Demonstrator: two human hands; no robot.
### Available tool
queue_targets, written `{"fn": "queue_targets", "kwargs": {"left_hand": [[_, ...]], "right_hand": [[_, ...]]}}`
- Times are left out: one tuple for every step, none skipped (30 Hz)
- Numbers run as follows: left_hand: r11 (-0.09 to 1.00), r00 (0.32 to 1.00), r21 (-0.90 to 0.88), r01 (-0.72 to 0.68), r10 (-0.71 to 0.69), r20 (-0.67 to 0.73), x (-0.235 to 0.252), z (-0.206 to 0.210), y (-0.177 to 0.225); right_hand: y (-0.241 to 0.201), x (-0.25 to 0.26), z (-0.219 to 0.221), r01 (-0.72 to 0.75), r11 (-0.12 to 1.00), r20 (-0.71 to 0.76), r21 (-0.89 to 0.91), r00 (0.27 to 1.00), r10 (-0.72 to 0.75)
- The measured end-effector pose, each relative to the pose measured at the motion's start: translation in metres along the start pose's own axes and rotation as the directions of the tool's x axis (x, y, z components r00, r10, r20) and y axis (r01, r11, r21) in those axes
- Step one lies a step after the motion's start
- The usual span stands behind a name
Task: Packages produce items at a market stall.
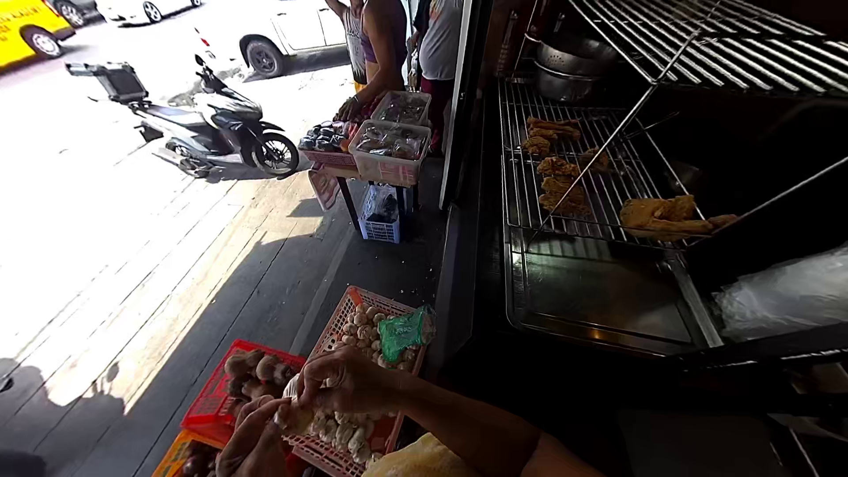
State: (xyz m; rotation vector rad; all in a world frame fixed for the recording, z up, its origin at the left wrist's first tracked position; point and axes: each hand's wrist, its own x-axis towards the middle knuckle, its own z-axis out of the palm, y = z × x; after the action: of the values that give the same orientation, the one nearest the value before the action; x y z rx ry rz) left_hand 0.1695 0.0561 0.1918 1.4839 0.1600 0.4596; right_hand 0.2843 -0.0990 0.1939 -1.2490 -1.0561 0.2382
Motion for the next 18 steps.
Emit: {"fn": "queue_targets", "kwargs": {"left_hand": [[0.997,0.995,-0.06,0.055,-0.06,-0.077,-0.002,0.002,-0.003],[0.986,0.984,-0.118,0.116,-0.13,-0.122,-0.004,0.003,-0.005],[0.972,0.969,-0.154,0.177,-0.199,-0.146,-0.006,0.003,-0.007],[0.957,0.953,-0.174,0.232,-0.26,-0.158,-0.01,0.002,-0.01],[0.942,0.936,-0.188,0.279,-0.31,-0.166,-0.013,0.001,-0.013],[0.927,0.92,-0.2,0.317,-0.352,-0.174,-0.017,0.001,-0.015],[0.913,0.906,-0.213,0.347,-0.385,-0.174,-0.019,0.0,-0.018],[0.901,0.891,-0.228,0.369,-0.413,-0.187,-0.022,-0.001,-0.021],[0.892,0.878,-0.239,0.384,-0.433,-0.206,-0.023,-0.002,-0.024],[0.886,0.865,-0.245,0.394,-0.447,-0.229,-0.024,-0.003,-0.026],[0.883,0.851,-0.246,0.399,-0.457,-0.259,-0.024,-0.004,-0.026],[0.882,0.839,-0.25,0.399,-0.461,-0.288,-0.024,-0.005,-0.027],[0.884,0.83,-0.254,0.392,-0.459,-0.318,-0.024,-0.005,-0.028],[0.887,0.822,-0.254,0.387,-0.456,-0.341,-0.024,-0.005,-0.028],[0.886,0.813,-0.259,0.384,-0.457,-0.362,-0.024,-0.004,-0.028],[0.885,0.801,-0.271,0.379,-0.46,-0.382,-0.024,-0.002,-0.029],[0.882,0.791,-0.288,0.373,-0.465,-0.398,-0.025,0.0,-0.03],[0.877,0.781,-0.308,0.368,-0.471,-0.41,-0.025,0.001,-0.032]], "right_hand": [[-0.002,-0.001,0.008,0.029,0.992,-0.01,-0.122,0.999,-0.031],[-0.003,-0.002,0.015,0.059,0.973,0.001,-0.224,0.998,-0.06],[-0.003,-0.004,0.021,0.1,0.945,0.027,-0.313,0.995,-0.096],[-0.001,-0.005,0.024,0.154,0.908,0.063,-0.39,0.988,-0.14],[0.002,-0.006,0.025,0.2,0.87,0.107,-0.451,0.98,-0.17],[0.007,-0.008,0.026,0.236,0.833,0.144,-0.501,0.971,-0.189],[0.011,-0.009,0.028,0.255,0.8,0.165,-0.543,0.967,-0.196],[0.016,-0.011,0.031,0.254,0.778,0.163,-0.574,0.967,-0.196],[0.018,-0.013,0.035,0.23,0.766,0.147,-0.6,0.973,-0.177],[0.02,-0.014,0.04,0.2,0.767,0.119,-0.61,0.98,-0.161],[0.022,-0.016,0.045,0.166,0.774,0.086,-0.611,0.986,-0.144],[0.023,-0.018,0.051,0.13,0.779,0.057,-0.614,0.991,-0.12],[0.024,-0.019,0.056,0.084,0.78,0.042,-0.619,0.996,-0.074],[0.024,-0.021,0.062,0.026,0.776,0.035,-0.631,0.999,-0.004],[0.025,-0.022,0.067,-0.029,0.766,0.029,-0.642,0.998,0.062],[0.027,-0.023,0.071,-0.062,0.757,0.018,-0.651,0.995,0.098],[0.029,-0.023,0.074,-0.076,0.745,0.006,-0.662,0.994,0.106],[0.03,-0.023,0.077,-0.079,0.736,-0.004,-0.672,0.995,0.104]]}}
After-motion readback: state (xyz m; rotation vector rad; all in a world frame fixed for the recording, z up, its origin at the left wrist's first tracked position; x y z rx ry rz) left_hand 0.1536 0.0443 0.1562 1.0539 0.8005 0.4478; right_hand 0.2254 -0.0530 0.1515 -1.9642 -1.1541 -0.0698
